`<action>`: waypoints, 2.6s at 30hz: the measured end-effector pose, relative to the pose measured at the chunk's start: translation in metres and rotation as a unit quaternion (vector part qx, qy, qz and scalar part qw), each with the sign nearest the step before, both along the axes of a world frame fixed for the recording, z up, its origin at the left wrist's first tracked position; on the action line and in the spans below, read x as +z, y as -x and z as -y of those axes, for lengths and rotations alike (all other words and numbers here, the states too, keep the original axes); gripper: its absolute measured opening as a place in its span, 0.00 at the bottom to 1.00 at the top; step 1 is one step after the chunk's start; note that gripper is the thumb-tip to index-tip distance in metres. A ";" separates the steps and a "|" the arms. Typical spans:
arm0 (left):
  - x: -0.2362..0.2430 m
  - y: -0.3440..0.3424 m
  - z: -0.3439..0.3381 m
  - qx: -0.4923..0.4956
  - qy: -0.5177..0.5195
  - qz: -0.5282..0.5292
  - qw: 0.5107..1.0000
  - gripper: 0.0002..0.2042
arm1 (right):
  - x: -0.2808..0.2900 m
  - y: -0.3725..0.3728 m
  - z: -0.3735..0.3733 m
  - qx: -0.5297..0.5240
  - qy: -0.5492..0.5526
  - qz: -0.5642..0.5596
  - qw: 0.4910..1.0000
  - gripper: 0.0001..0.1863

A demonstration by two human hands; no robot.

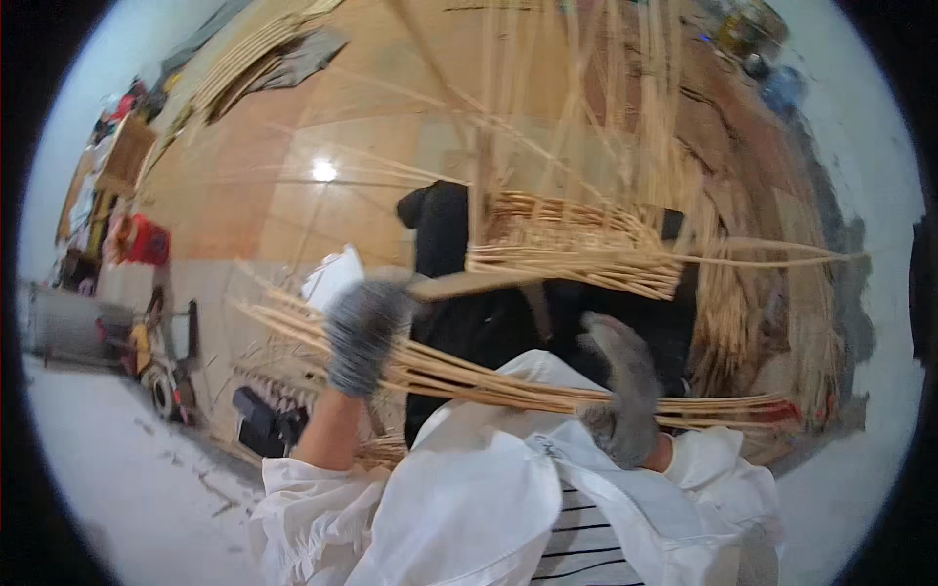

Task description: Weaving a wicker basket using long reeds on a workshop floor.

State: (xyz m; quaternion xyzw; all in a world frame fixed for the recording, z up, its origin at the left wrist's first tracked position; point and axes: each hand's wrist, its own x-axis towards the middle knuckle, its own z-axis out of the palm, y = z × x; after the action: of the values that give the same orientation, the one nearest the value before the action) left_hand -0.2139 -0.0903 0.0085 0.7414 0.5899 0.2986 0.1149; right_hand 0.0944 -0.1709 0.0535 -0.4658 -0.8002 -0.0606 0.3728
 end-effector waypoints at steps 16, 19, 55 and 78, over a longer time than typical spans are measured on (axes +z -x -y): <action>0.045 -0.117 -0.157 -0.378 -0.284 -0.300 0.828 0.11 | 0.031 -0.130 -0.041 -0.013 0.282 -0.541 0.792 0.11; 0.056 -0.087 -0.162 -0.365 -0.218 -0.368 0.827 0.09 | 0.031 -0.134 -0.059 -0.040 0.281 -0.537 0.794 0.10; 0.005 -0.200 -0.089 0.047 0.274 -0.056 0.959 0.18 | -0.045 -0.126 -0.110 0.082 0.399 -0.660 0.632 0.11; 0.000 -0.183 -0.083 0.030 0.262 0.049 0.963 0.26 | -0.032 0.012 -0.290 -0.073 0.032 -0.188 0.979 0.26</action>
State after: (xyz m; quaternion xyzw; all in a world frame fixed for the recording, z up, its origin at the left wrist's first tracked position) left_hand -0.0309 -0.0069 0.0085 0.6515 0.6633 0.1732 0.3249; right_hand 0.0821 0.1193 0.0216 -0.5376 -0.6811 0.0271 0.4963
